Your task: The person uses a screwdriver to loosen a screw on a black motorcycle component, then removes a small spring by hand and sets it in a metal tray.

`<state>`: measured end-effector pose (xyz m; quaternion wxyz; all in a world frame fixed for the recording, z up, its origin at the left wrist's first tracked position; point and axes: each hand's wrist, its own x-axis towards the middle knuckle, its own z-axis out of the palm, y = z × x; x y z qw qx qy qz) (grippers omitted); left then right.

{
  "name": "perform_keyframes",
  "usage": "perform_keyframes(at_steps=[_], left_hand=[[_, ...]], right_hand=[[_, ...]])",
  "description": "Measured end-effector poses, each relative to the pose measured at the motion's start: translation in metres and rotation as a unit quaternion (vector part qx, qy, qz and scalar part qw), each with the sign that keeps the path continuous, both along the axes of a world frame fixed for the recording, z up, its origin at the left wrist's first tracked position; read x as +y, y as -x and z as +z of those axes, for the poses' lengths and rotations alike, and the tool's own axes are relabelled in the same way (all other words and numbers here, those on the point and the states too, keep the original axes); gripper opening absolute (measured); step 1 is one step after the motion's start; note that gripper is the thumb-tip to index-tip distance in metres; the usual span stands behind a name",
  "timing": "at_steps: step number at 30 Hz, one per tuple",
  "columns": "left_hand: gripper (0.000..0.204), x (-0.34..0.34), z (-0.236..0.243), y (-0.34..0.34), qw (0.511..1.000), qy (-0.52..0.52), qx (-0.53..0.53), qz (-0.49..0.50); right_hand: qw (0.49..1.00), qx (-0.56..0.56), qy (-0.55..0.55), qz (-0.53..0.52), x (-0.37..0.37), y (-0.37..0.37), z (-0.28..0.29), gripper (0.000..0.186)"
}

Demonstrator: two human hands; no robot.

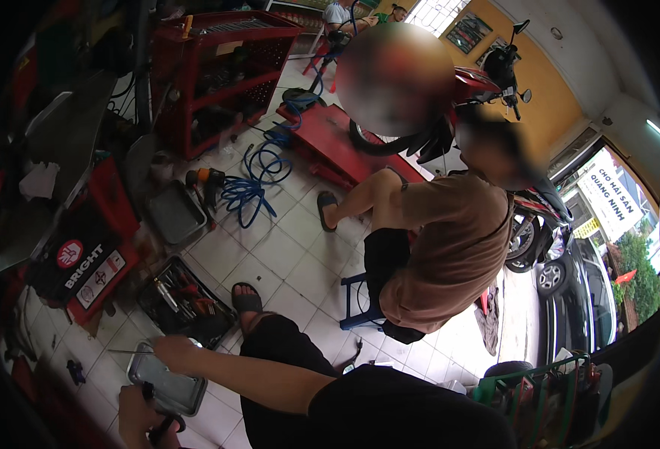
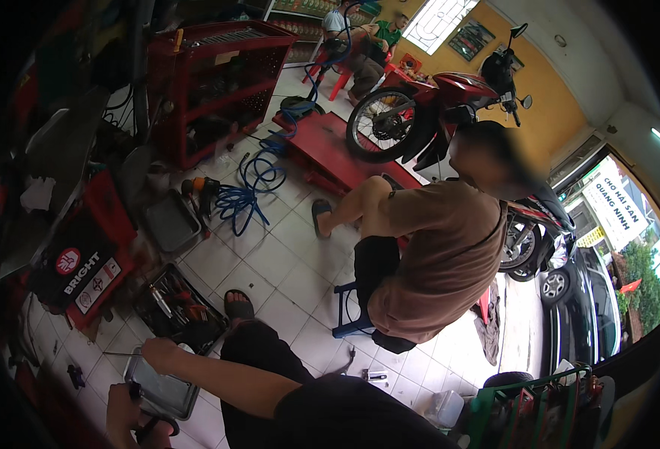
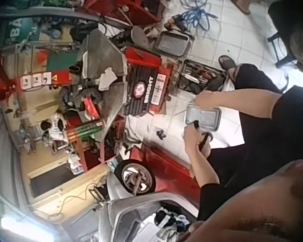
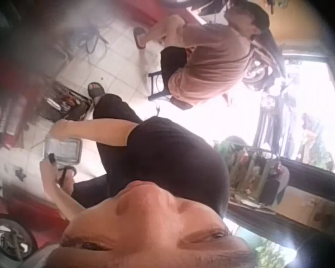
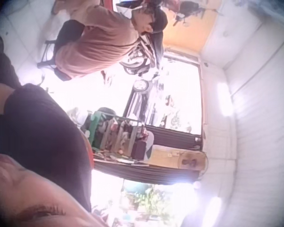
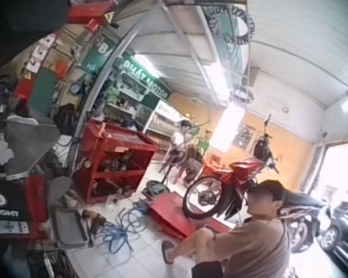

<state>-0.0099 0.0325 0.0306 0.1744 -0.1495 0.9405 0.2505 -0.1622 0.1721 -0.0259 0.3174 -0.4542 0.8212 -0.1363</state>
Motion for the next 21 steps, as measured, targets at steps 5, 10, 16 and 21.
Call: perform_keyframes(at_steps=[5, 10, 16, 21], left_hand=[[0.017, 0.009, 0.022, -0.001, 0.996, -0.020, -0.010, 0.091], [0.018, 0.016, 0.026, 0.006, 0.999, 0.003, -0.029, 0.038], [0.018, 0.020, -0.003, 0.009, 0.999, -0.026, 0.027, 0.035], [0.016, 0.018, -0.011, 0.024, 0.991, -0.076, 0.106, 0.028]], right_hand=[[1.000, -0.001, 0.004, 0.009, -0.004, -0.004, 0.006, 0.026], [1.000, 0.014, -0.001, 0.009, -0.002, -0.001, -0.003, 0.029], [1.000, 0.005, -0.004, 0.027, -0.003, 0.002, 0.010, 0.026], [0.999, -0.005, 0.037, 0.015, 0.012, 0.014, 0.014, 0.022]])
